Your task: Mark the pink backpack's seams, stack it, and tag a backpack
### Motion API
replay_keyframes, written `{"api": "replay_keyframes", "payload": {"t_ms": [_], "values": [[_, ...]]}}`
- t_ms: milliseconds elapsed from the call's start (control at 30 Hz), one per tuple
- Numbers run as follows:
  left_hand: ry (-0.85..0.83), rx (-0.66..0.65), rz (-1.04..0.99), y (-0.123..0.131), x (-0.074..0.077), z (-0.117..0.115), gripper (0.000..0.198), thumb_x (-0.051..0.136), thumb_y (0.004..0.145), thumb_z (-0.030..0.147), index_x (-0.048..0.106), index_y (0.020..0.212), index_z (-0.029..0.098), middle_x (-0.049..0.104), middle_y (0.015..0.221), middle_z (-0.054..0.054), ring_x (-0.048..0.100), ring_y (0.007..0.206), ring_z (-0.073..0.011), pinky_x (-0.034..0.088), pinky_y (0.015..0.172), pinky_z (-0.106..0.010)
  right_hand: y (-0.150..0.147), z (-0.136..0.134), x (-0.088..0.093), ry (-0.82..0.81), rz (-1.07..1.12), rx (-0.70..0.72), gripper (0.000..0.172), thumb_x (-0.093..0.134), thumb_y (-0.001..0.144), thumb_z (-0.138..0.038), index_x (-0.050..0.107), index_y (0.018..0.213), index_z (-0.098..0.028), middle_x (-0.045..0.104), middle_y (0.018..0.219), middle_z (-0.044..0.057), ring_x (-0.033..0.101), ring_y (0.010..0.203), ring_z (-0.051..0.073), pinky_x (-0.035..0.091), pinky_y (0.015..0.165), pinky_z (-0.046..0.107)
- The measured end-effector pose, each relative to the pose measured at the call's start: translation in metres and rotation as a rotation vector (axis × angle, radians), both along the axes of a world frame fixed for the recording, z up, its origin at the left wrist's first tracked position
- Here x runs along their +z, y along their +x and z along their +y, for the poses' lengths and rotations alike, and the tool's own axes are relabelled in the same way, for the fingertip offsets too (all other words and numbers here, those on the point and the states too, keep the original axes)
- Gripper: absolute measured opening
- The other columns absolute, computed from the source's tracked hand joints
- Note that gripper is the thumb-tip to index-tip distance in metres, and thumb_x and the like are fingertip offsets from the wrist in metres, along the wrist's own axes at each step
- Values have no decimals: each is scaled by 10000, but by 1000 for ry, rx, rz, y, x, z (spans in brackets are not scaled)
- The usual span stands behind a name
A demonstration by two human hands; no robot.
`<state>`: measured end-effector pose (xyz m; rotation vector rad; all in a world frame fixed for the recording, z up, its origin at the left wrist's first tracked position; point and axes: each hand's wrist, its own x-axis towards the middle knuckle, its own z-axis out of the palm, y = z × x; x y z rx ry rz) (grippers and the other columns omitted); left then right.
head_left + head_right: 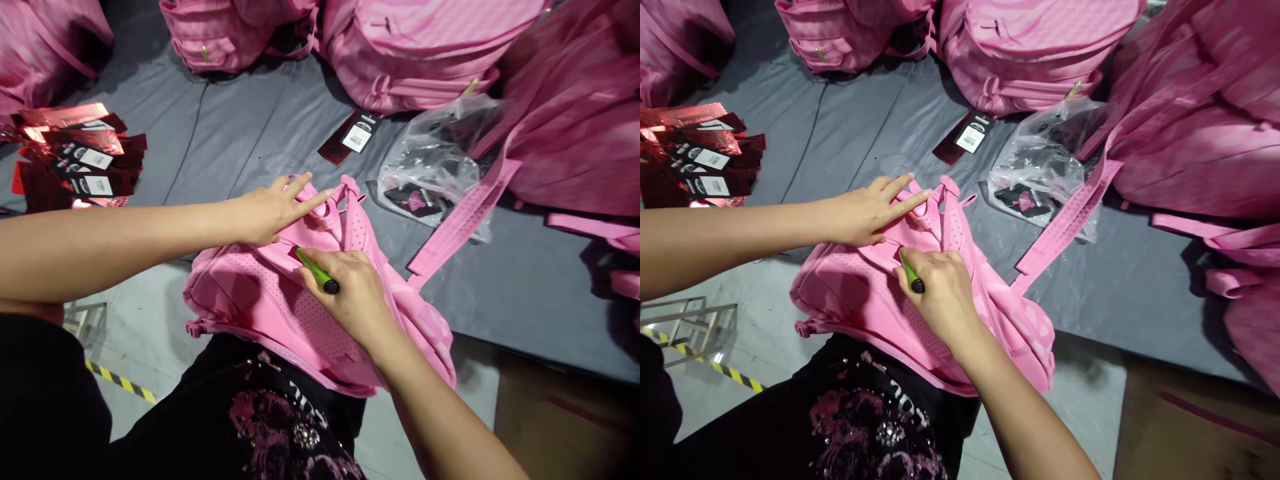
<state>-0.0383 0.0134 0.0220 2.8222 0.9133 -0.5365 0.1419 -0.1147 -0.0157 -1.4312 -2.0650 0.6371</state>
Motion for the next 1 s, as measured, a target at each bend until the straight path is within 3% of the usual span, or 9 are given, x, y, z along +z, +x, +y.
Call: {"api": "replay_keyframes", "payload": {"t_ms": [300,500,667,1000], "values": [[15,11,-6,2,-8,2,1286,754,713,342,-212,1561,287,-226,1643,-143,136,1466,-468,441,1052,-525,-12,11,-7,-58,153,26,266,586,935,-282,717,1148,-190,777,998,73,737,863,215,553,838,386],[-90,-21,17,-1,0,10,1244,707,720,293,-210,1561,289,-146,1659,-157,141,1485,-429,424,1073,-499,-14,9,-13,6,188,-6,265,589,936,-289,723,1145,-197,773,1049,76,743,891,228,571,842,408],[-30,-21,-11,-1,-7,9,1273,739,702,341,-189,1570,263,-135,1657,-178,75,1499,-451,398,1088,-522,-16,9,-15,-4,233,-48,261,611,924,-299,730,1142,-219,773,1051,67,738,898,227,576,867,420],[-73,-17,-11,-1,-5,11,1243,720,707,286,-171,1573,298,-101,1662,-160,157,1470,-428,427,1062,-513,-20,5,-17,-10,249,-100,248,616,922,-287,731,1121,-194,772,1046,79,739,883,225,579,864,402]]}}
